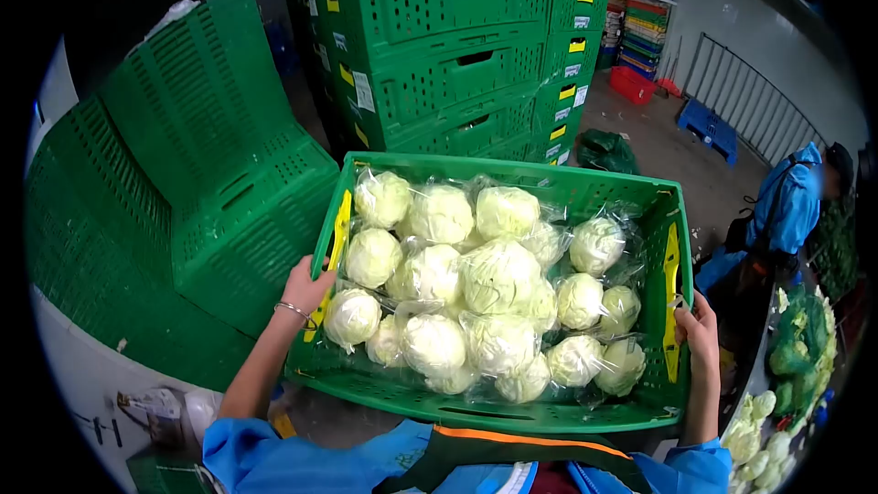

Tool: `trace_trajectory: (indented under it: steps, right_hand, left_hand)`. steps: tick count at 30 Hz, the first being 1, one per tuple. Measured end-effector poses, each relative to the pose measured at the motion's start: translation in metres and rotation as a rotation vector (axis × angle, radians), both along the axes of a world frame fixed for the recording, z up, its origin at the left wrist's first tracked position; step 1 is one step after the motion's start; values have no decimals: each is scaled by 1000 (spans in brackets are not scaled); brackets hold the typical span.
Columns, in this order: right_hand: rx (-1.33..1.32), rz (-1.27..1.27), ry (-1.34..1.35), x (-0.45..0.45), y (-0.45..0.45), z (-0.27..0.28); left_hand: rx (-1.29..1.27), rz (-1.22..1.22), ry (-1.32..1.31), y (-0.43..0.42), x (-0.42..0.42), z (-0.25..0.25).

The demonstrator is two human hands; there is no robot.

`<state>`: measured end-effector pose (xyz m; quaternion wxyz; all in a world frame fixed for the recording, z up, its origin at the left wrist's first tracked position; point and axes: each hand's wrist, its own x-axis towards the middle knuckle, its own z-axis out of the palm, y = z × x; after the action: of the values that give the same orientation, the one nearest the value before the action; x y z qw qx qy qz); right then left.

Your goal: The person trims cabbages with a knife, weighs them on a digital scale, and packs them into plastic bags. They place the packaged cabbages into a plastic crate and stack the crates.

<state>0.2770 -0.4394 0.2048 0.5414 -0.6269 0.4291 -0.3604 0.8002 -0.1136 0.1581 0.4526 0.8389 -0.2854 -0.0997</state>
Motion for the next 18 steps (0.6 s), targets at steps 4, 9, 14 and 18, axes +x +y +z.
trace_trajectory:
  steps: [4, 9, 14, 18]
  right_hand:
    - [1, 13, 40, -8, -28, 2]
    - [9, -15, 18, -17, -45, -7]
    - [34, -48, 31, -10, -36, -1]
    - [18, -44, 32, -8, -29, -4]
  left_hand:
    - [-8, 0, -10, -26, -11, 0]
    - [0, -24, -28, -40, -14, 6]
    - [25, -36, 68, -41, -11, 6]
    - [-1, -21, 107, -32, -16, 13]
